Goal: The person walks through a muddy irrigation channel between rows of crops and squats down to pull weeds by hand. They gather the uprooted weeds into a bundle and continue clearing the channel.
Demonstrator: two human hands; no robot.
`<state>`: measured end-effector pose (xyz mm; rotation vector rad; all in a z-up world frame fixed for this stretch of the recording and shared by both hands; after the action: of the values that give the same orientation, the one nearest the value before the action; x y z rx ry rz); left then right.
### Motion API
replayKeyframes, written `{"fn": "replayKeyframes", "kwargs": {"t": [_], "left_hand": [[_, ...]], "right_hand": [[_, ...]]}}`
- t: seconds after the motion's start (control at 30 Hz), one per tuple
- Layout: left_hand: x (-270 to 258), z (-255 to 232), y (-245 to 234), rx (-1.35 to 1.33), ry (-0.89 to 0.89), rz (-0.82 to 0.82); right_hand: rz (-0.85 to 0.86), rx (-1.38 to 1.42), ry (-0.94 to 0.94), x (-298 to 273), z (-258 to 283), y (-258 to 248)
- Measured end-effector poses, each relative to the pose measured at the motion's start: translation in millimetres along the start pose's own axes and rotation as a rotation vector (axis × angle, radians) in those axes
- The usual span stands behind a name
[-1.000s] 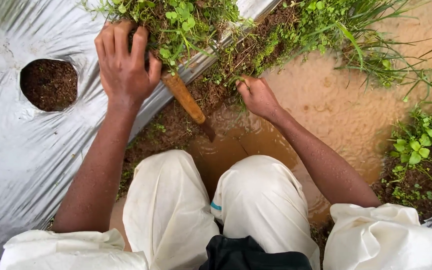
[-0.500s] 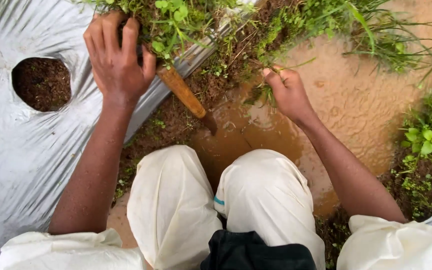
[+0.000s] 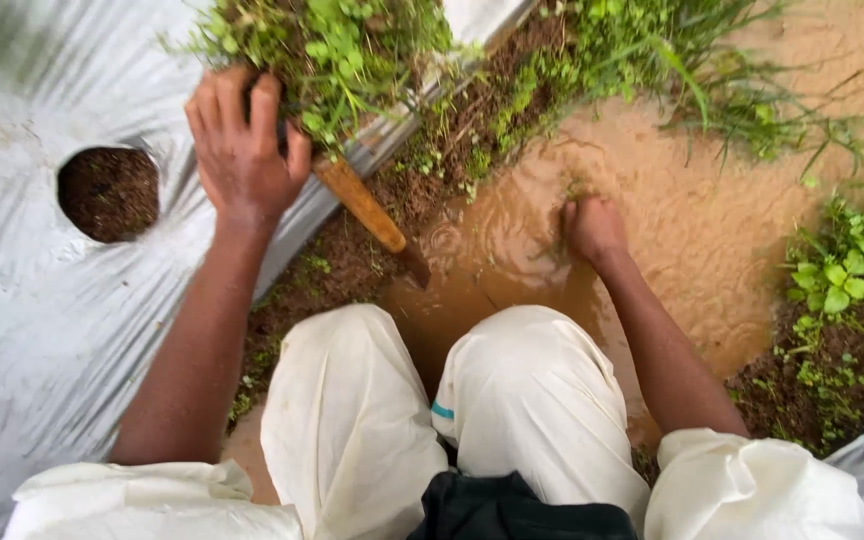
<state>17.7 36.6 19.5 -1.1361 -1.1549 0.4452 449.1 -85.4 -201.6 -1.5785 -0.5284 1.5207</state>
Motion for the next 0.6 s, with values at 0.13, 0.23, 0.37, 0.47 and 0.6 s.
{"fn": "replayKeyframes", "kwargs": {"t": [0.13,0.23,0.37,0.47,0.6], "left_hand": [[1,0,-2,0.003,-0.008,0.030],[-1,2,-1,-0.027,-0.026,0.036],[1,2,0,-0.012,-0.018,0.045],[-1,2,-2,-0.001,-0.024,0.051],[-2,5,2,0.007,-0.037,0.083]], "right_hand": [[-0.242,0.273,-0.133,2,12,-25],[-0.109,0.784,0.042,-38,45,-94],[-0.114,1.044,-0.101,-70,78,-166],[-0.125,1.127,-0.268,-89,110,-213],[-0.208,1.070,-0.494,-120,175,-287]]}}
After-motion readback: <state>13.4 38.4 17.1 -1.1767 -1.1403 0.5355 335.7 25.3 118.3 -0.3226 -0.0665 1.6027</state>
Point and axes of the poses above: each hand's wrist, its own x-axis towards the middle knuckle, its own y-axis out of the palm, z = x × y, the point moved 5 cm from there along x, towards the middle knuckle, and after that the axes turned 12 degrees about -x, right-handed, at the moved point
